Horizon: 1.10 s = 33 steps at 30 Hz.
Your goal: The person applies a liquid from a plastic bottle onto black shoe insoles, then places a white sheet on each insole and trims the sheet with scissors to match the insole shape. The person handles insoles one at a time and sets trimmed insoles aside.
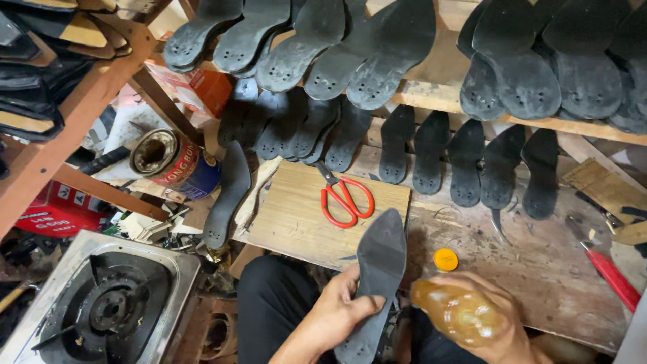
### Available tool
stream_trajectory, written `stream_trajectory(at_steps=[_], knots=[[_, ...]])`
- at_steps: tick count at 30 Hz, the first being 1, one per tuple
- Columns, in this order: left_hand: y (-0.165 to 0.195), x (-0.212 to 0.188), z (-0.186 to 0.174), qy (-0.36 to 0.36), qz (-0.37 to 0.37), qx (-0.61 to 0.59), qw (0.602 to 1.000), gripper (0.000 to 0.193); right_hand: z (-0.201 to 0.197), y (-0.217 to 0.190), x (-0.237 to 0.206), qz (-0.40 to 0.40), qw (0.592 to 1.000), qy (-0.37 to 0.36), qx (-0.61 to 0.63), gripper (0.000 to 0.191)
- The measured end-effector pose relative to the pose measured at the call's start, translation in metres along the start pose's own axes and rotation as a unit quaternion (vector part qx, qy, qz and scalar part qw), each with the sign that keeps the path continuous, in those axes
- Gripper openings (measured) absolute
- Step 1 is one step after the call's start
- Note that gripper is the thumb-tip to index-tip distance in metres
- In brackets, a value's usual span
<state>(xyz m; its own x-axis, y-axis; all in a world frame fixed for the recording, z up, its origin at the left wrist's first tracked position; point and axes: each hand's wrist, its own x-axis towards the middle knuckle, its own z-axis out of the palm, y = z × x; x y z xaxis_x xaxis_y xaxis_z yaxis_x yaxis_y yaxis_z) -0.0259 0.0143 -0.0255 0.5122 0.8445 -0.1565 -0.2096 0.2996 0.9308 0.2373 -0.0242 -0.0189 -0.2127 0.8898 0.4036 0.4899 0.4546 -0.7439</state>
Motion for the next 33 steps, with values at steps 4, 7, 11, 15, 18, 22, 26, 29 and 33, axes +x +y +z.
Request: stream_trajectory(at_steps=[4,7,11,15,18,22,26,29,33], knots=[[0.001,0.008,-0.011,0.016,-0.039,-0.04,0.998,0.048,-0.01,0.031,-0.021,-0.016,0.97,0.09,-0.225,0.032],[-0.004,0.013,-0.009,0.057,-0.053,-0.047,0.996,0.047,-0.027,0.056,-0.023,0.109,0.939,0.208,-0.252,0.018],[-0.011,0.021,-0.005,0.076,-0.069,-0.022,0.994,0.059,-0.042,0.08,-0.02,0.257,0.9,0.325,-0.138,0.022],[-0.013,0.036,0.0,0.091,-0.055,-0.017,0.994,0.063,-0.042,0.093,-0.019,0.27,0.89,0.366,0.021,0.022],[-0.015,0.058,0.008,0.11,-0.08,-0.036,0.99,0.068,-0.042,0.102,-0.02,0.243,0.884,0.392,0.071,0.022],[-0.026,0.106,0.025,0.101,-0.04,0.029,0.994,0.064,-0.049,0.116,-0.023,0.214,0.856,0.444,0.156,0.019],[-0.038,0.173,0.036,0.126,0.032,0.049,0.99,0.062,-0.058,0.129,-0.028,0.2,0.842,0.46,0.2,0.022],[-0.035,0.23,0.031,0.172,0.052,0.118,0.977,0.059,-0.061,0.136,-0.03,0.199,0.83,0.472,0.22,0.025],[-0.019,0.282,0.029,0.216,0.085,0.23,0.945,0.059,-0.064,0.141,-0.032,0.224,0.832,0.47,0.193,0.022]])
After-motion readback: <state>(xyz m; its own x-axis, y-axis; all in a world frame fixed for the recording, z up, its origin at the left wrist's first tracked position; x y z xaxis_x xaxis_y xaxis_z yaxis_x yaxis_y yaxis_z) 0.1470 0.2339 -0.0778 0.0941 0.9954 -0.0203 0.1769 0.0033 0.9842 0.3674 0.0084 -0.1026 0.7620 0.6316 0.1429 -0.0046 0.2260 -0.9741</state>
